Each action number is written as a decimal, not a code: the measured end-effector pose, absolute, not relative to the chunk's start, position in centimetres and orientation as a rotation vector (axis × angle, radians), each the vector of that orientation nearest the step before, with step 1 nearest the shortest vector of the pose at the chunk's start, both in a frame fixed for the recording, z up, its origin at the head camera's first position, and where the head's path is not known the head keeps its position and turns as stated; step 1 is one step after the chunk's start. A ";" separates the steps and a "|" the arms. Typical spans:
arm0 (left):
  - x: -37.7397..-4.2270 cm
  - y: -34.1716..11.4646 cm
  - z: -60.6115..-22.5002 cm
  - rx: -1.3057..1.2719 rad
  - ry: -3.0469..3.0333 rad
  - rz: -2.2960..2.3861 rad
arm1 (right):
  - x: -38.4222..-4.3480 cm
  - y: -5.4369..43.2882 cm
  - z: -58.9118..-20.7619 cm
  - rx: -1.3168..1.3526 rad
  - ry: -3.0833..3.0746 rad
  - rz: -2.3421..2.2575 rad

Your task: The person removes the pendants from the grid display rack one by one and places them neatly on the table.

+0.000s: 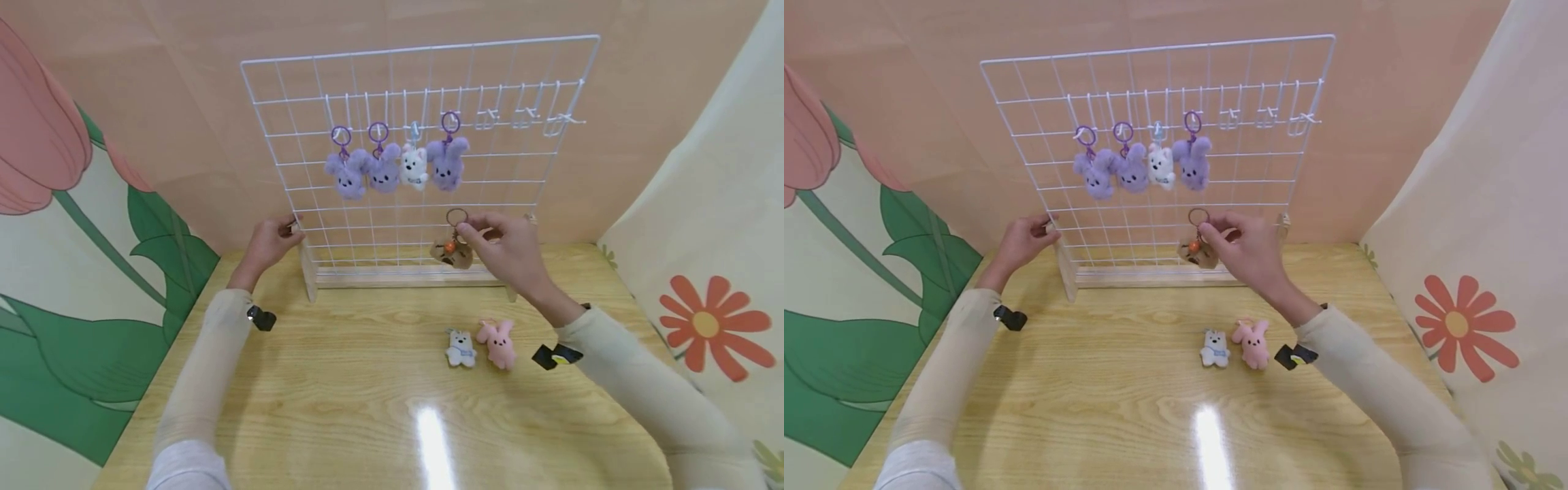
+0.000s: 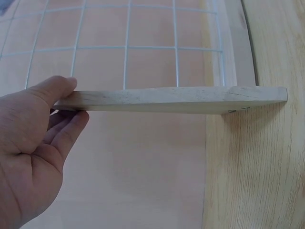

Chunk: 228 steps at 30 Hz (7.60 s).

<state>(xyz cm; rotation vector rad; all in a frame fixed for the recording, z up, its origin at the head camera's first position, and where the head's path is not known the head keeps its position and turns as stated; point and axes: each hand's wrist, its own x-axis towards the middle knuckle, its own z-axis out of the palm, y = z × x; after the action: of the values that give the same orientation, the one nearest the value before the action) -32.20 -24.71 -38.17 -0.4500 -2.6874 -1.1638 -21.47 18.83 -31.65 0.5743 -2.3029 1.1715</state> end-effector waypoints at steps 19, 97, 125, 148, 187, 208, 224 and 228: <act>-32.2 -24.8 -38.2 -0.461 -2.688 -1.162 | -19.3 18.0 -36.7 0.705 -2.395 1.224; -32.0 -24.8 -38.0 -0.431 -2.698 -1.219 | -19.4 17.9 -49.1 0.779 -2.848 1.340; -32.2 -24.8 -38.2 -0.413 -2.707 -1.241 | -21.0 17.1 -50.5 0.750 -2.878 1.108; -32.2 -24.8 -38.2 -0.420 -2.699 -1.212 | -20.9 19.3 -41.6 0.773 -2.681 1.078; -32.5 -24.7 -38.2 -0.386 -2.718 -1.203 | -23.0 19.4 -25.1 0.469 -2.286 0.991; -32.5 -24.9 -38.3 -0.380 -2.709 -1.241 | -28.1 17.0 -23.4 0.336 -2.209 1.151; -32.5 -25.0 -38.3 -0.384 -2.715 -1.237 | -29.7 15.9 -23.6 0.304 -2.169 1.231; -32.5 -25.0 -38.4 -0.390 -2.712 -1.236 | -29.8 15.7 -23.5 0.280 -2.170 1.263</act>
<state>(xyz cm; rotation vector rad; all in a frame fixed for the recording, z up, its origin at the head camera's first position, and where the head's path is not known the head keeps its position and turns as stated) -32.49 -25.00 -38.41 -0.3905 -2.7116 -1.2358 -29.83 15.67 -23.49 0.2798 -2.1697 1.2635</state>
